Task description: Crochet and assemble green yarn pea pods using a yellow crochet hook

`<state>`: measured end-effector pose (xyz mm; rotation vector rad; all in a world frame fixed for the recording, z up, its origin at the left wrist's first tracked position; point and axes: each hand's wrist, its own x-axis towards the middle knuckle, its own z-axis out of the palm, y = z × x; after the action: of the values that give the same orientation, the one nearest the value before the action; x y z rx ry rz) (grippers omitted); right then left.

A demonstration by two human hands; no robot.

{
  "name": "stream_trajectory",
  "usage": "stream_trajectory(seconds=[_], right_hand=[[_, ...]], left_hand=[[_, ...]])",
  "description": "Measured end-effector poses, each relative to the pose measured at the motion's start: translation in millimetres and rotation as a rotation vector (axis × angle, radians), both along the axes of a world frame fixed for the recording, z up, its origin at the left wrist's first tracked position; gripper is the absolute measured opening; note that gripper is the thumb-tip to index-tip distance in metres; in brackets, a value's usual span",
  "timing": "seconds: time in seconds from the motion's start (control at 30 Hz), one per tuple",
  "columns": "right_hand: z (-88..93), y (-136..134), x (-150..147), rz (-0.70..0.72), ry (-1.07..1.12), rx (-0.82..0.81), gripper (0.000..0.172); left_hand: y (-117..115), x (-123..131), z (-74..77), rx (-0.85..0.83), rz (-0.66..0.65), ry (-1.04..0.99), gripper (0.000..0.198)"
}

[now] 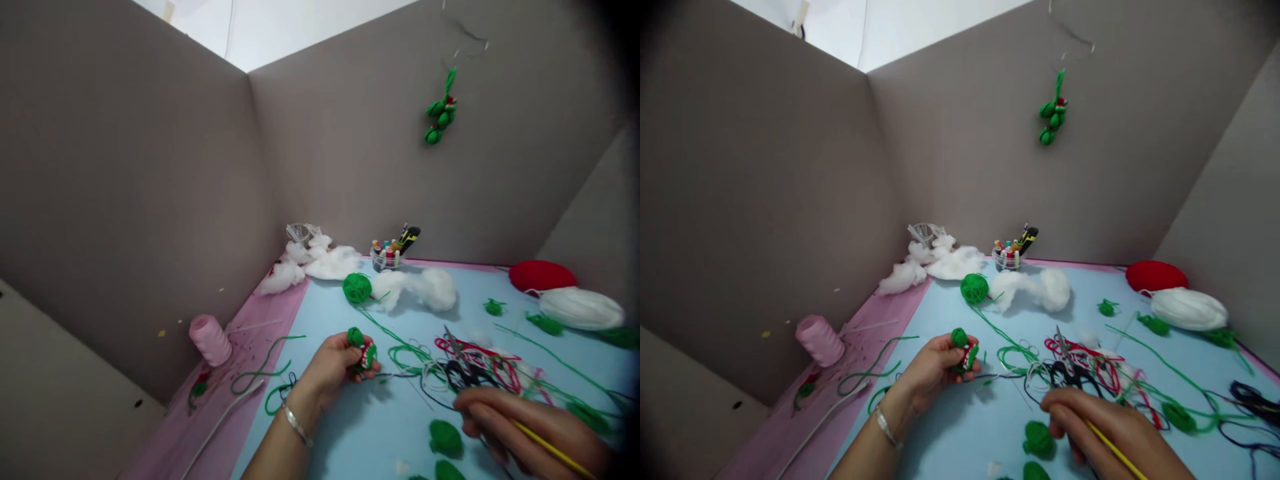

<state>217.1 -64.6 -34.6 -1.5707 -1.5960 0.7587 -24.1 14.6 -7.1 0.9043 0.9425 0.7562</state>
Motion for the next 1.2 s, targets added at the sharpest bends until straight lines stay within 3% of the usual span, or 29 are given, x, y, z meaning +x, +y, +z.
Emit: stream_trajectory(seconds=[0.13,0.27,0.37,0.53,0.63,0.83,1.2], right_hand=[[25.6,14.2,-19.5,0.085,0.141,-0.12,0.027],[13.9,17.9,-40.5,0.004,0.372,-0.15,0.031],[3.3,16.4,-43.0,-0.05,0.418,-0.164,0.032],[-1.7,12.5,-34.5,0.072,0.393,-0.199,0.038],[-2.3,9.4,-31.7,0.055,0.313,-0.171,0.036],[5.5,7.3,-32.0,-0.087,0.153,-0.037,0.029],[-9.6,6.5,-29.7,0.004,0.114,0.086,0.012]], left_hand=[[-12.7,19.0,-11.7,0.027,-0.155,-0.055,0.041],[-25.9,37.0,-25.3,0.024,-0.319,-0.142,0.057],[-27.6,39.7,-30.6,-0.026,-0.358,-0.182,0.058],[-26.6,36.3,-28.1,0.01,-0.399,-0.246,0.059],[-27.6,36.1,-23.9,-0.007,-0.366,-0.2,0.052],[-23.9,36.3,-20.6,-0.007,-0.173,-0.07,0.048],[-23.5,33.1,-15.0,0.025,-0.128,-0.096,0.045]])
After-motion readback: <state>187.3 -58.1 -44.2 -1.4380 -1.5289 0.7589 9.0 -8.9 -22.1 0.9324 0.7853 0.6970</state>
